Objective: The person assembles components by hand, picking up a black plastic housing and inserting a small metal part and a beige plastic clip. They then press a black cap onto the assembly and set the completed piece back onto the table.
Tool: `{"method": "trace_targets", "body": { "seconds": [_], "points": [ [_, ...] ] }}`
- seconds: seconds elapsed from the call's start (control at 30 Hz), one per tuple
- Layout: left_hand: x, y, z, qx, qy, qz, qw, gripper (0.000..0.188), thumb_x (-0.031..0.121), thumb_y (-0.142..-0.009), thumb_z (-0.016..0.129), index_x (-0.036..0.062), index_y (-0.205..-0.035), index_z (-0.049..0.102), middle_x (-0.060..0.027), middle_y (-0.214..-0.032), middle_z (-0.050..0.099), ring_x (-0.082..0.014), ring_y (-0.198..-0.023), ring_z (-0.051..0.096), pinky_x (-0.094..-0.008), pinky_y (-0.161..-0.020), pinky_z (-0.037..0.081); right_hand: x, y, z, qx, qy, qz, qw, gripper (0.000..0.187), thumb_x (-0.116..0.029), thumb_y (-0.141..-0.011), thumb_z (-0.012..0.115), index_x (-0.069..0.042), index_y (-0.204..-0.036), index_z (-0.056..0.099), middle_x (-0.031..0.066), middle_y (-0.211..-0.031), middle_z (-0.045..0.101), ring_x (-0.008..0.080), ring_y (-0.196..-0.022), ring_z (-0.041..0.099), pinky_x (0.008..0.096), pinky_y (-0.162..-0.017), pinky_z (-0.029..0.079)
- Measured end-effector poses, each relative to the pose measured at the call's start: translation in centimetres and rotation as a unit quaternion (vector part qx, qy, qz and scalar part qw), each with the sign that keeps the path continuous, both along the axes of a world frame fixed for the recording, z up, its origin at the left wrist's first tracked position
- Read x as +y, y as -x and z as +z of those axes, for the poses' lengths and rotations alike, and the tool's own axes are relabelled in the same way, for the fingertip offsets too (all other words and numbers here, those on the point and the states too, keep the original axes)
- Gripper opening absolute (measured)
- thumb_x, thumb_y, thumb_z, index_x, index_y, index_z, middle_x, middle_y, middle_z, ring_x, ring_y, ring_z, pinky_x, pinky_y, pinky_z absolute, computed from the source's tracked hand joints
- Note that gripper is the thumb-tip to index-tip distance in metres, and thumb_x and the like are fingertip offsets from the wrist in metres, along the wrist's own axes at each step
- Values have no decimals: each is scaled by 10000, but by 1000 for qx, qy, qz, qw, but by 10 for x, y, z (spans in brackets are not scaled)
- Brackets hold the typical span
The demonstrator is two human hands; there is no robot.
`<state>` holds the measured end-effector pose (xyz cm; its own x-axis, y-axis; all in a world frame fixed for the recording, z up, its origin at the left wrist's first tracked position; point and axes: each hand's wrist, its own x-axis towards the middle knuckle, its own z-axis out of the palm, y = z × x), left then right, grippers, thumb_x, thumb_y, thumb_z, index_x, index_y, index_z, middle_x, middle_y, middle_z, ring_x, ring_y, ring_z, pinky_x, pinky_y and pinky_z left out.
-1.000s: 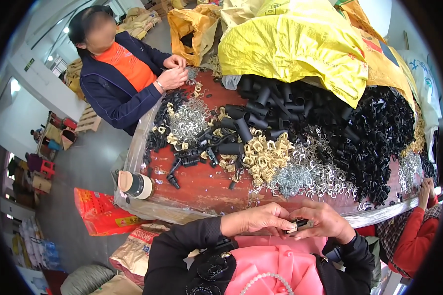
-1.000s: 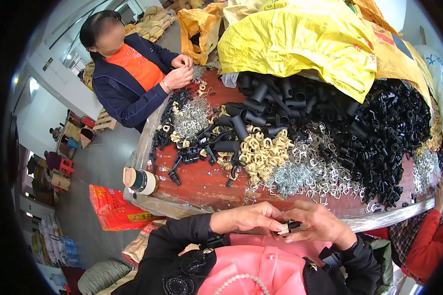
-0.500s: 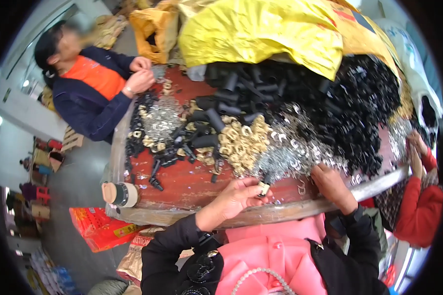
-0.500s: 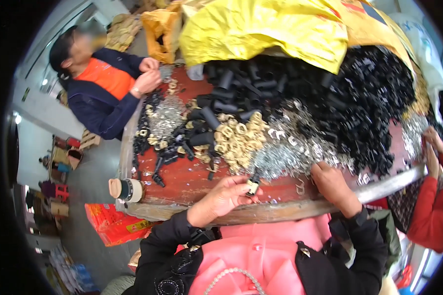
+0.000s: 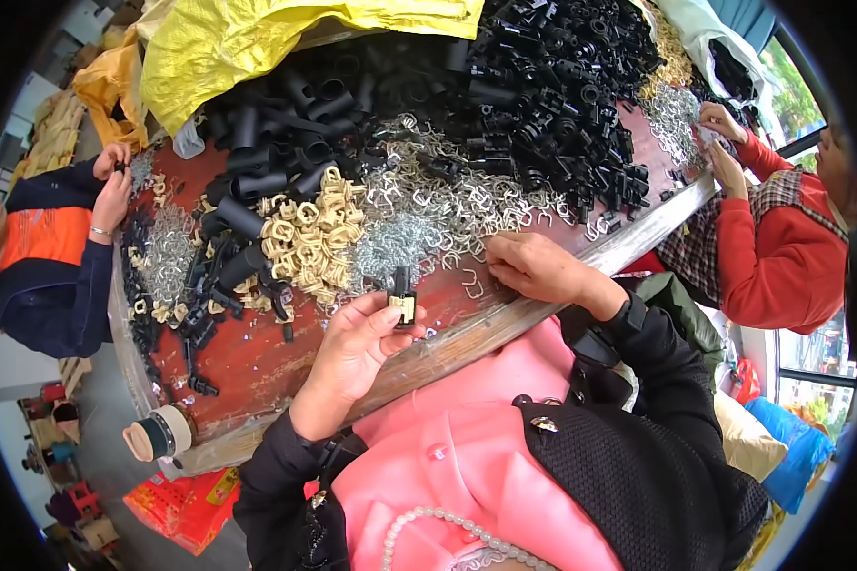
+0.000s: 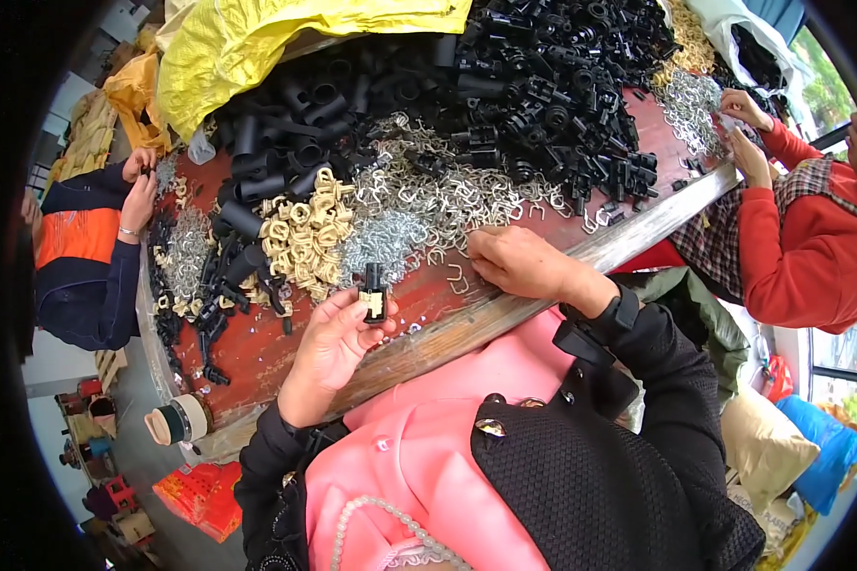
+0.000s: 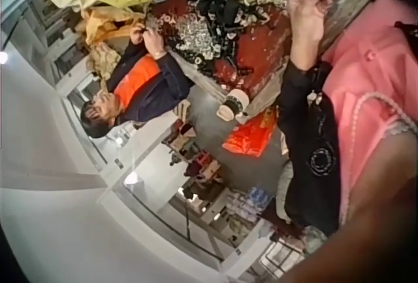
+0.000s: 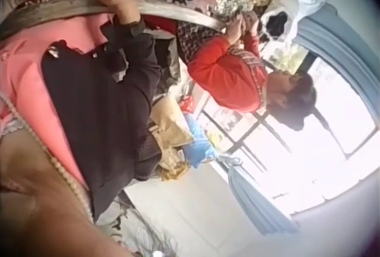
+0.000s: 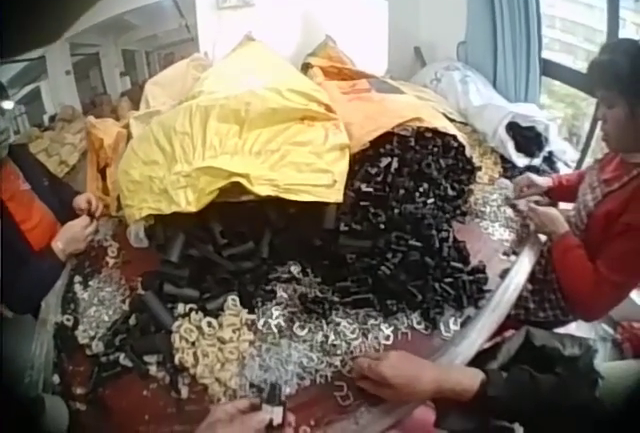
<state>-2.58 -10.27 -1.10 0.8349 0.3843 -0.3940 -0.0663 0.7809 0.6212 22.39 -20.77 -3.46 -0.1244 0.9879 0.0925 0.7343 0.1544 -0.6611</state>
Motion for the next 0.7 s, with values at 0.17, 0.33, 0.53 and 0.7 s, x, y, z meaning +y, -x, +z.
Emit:
{"method": "trace_targets", "body": {
  "seconds": [0.17,0.33,0.53,0.7],
  "points": [
    [-2,4,-4,5,3,7,1000,232,103,-817,526,-32,-1006,519,-150,-921,591,-196,-764,608,-221,-639,511,3,6,14,43,20,12,999,96,-83,-742,523,-22,-733,450,129,-670,460,303,-624,517,371,-537,408],
    [-2,8,-5,10,5,6,1000,220,110,-818,528,-29,-989,529,-143,-909,595,-187,-756,609,-217,-631,508,-5,35,2,-105,-19,99,989,95,-103,-729,515,-37,-750,449,113,-710,503,296,-594,544,363,-505,449],
    [-3,2,-6,26,10,-3,1000,220,112,-831,505,-36,-994,516,-162,-912,590,-194,-747,609,-235,-616,516,23,17,-7,-218,-84,38,972,69,-72,-697,514,-54,-738,462,95,-708,486,273,-542,524,351,-464,429],
    [0,1,-4,-5,1,55,998,221,124,-833,506,-30,-992,522,-151,-909,593,-178,-749,603,-230,-621,510,50,4,15,-168,-95,18,981,55,-79,-719,506,-53,-736,461,89,-700,481,292,-611,531,364,-511,433]
  ]
}}
